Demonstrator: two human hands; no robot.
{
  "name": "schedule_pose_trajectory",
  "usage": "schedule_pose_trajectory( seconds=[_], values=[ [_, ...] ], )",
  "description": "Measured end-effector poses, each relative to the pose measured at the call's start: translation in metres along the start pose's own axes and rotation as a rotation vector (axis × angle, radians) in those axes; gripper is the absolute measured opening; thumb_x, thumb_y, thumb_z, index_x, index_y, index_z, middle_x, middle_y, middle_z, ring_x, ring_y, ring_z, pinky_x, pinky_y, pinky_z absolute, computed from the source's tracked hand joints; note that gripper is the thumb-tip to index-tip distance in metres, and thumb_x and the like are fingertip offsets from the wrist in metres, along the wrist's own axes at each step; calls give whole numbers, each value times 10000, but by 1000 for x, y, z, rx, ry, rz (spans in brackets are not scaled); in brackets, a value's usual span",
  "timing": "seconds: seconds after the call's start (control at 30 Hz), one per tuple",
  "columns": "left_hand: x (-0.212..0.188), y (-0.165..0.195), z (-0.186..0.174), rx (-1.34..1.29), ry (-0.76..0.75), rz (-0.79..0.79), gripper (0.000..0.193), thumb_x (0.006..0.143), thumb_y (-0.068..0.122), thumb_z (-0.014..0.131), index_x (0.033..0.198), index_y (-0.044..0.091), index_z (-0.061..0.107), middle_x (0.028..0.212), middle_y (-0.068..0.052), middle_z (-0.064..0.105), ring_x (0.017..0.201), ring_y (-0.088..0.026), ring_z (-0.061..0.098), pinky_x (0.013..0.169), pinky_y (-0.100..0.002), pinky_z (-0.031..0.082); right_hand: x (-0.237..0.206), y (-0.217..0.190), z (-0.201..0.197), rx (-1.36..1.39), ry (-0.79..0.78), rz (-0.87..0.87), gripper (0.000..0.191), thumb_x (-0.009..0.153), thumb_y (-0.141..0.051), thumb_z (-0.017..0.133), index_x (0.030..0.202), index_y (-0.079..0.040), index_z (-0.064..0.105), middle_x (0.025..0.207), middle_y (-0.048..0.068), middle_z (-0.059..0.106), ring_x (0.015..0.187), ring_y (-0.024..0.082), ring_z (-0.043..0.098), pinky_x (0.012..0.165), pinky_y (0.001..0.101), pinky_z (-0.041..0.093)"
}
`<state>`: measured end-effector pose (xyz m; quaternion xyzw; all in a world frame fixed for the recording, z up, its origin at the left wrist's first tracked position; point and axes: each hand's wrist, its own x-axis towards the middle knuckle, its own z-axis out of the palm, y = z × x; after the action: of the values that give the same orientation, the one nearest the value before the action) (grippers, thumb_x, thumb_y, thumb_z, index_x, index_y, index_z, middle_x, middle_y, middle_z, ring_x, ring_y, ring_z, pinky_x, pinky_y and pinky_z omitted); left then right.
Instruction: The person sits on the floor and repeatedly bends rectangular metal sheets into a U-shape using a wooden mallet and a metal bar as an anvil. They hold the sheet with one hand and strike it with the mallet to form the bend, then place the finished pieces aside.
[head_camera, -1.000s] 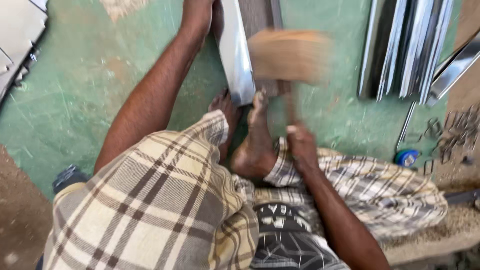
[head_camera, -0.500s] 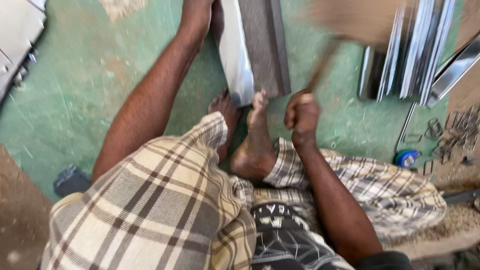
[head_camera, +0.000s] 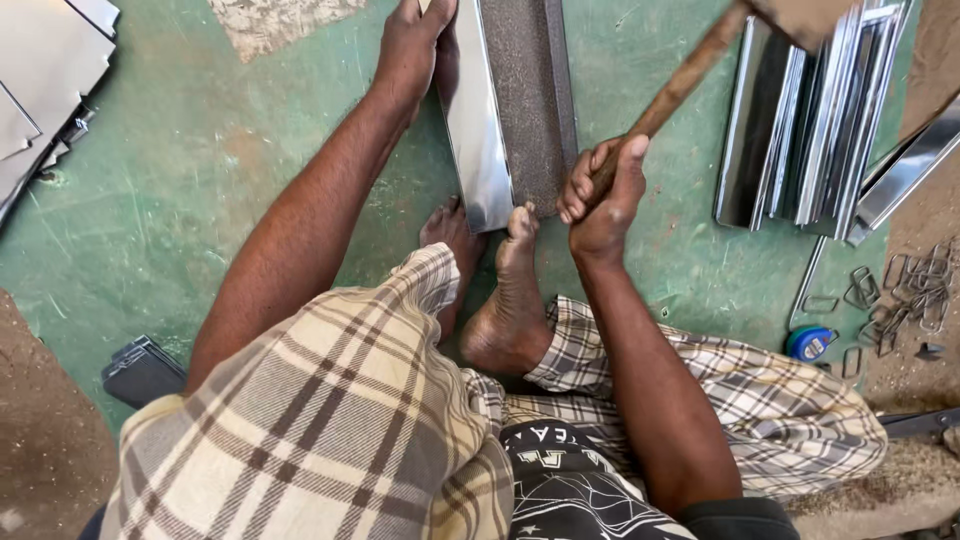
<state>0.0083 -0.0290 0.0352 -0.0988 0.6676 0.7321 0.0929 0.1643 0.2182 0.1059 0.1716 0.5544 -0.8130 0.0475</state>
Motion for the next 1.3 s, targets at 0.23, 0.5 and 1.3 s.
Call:
schedule_pose_trajectory(
  seconds=[0.23,0.5,1.3],
  values=[
    [-3,2,3,-85,-25,7,440,1043,371,606,1331,39,617,1222,-49,725,1122,-120,647,1029,-305,491,19,-2,2,141,-29,57,492,1056,-601,430,874,-148,494,607,-48,425,424,78,356,339,287,319],
    [-4,2,1,-50,-18,-17,459,1046,395,598,1348,49,598,1205,-45,719,1122,-128,652,1020,-314,510,20,8,-14,212,-48,123,491,1092,-567,423,864,-139,498,612,-40,425,421,65,354,355,259,290],
    [2,-9,9,-123,19,35,507,1015,444,636,1309,32,647,1182,-51,748,1085,-125,673,975,-298,524,-80,28,-60,-131,-55,542,571,1011,-684,499,814,-150,456,590,-32,405,401,84,324,335,258,270]
  ],
)
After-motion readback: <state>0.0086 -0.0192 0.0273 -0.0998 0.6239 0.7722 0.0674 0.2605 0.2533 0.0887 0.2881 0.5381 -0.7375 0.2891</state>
